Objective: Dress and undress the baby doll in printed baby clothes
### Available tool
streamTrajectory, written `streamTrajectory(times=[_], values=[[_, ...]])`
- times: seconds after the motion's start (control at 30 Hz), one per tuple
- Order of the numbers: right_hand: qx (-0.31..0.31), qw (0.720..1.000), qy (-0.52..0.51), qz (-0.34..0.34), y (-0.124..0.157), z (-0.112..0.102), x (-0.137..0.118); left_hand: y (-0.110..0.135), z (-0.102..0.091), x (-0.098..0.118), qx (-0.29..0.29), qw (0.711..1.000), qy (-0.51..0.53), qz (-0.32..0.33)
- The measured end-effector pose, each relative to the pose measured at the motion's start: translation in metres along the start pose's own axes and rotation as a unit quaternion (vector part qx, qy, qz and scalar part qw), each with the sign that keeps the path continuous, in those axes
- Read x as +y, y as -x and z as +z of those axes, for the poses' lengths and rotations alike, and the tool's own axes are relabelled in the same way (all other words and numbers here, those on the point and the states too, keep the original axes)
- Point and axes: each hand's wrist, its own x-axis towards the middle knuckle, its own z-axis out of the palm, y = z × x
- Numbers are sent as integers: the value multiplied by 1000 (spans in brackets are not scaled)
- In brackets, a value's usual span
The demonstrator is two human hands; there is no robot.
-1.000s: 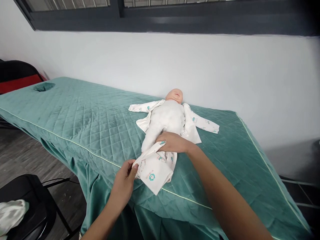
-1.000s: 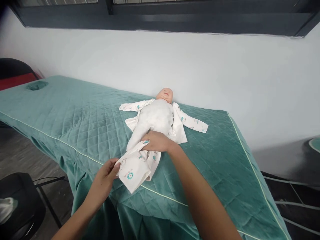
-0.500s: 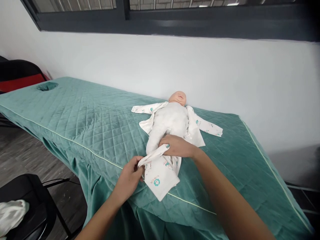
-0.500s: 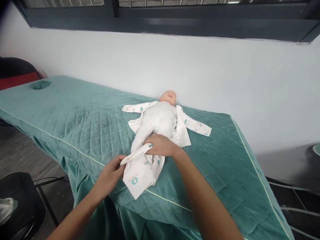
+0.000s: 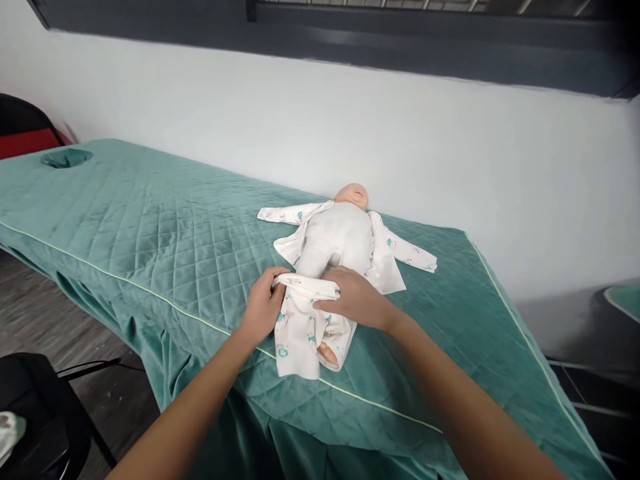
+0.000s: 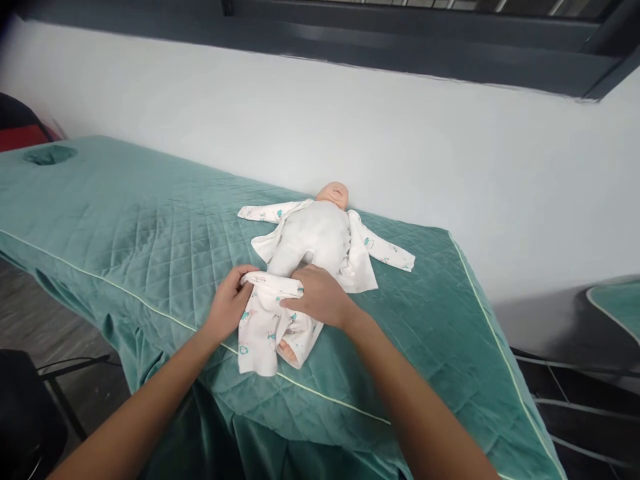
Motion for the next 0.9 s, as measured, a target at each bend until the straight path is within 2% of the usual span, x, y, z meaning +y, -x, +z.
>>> streamTrajectory(times=[0.13, 0.23, 0.4, 0.57, 0.7, 0.8, 0.9], values=[[43, 998, 5, 46, -1, 5, -1, -25, -1, -2, -33, 998, -33, 31], [83, 993, -14, 81, -3, 8, 0, -46, -1, 0, -62, 994, -46, 79], [169, 973, -65, 145, -5, 13, 1, -74, 6, 1, -81, 982, -94, 146], [239, 945, -200, 100, 10, 14, 9, -76, 16, -11, -72, 977, -101, 172], [311, 904, -253, 146, 30, 22, 30, -71, 16, -17, -47, 981, -64, 176], [280, 905, -276, 163, 40, 26, 48, -72, 14, -19, -38, 987, -7, 154], [198, 933, -285, 101, 46, 21, 61, -75, 10, -23, -62, 988, 93, 102]])
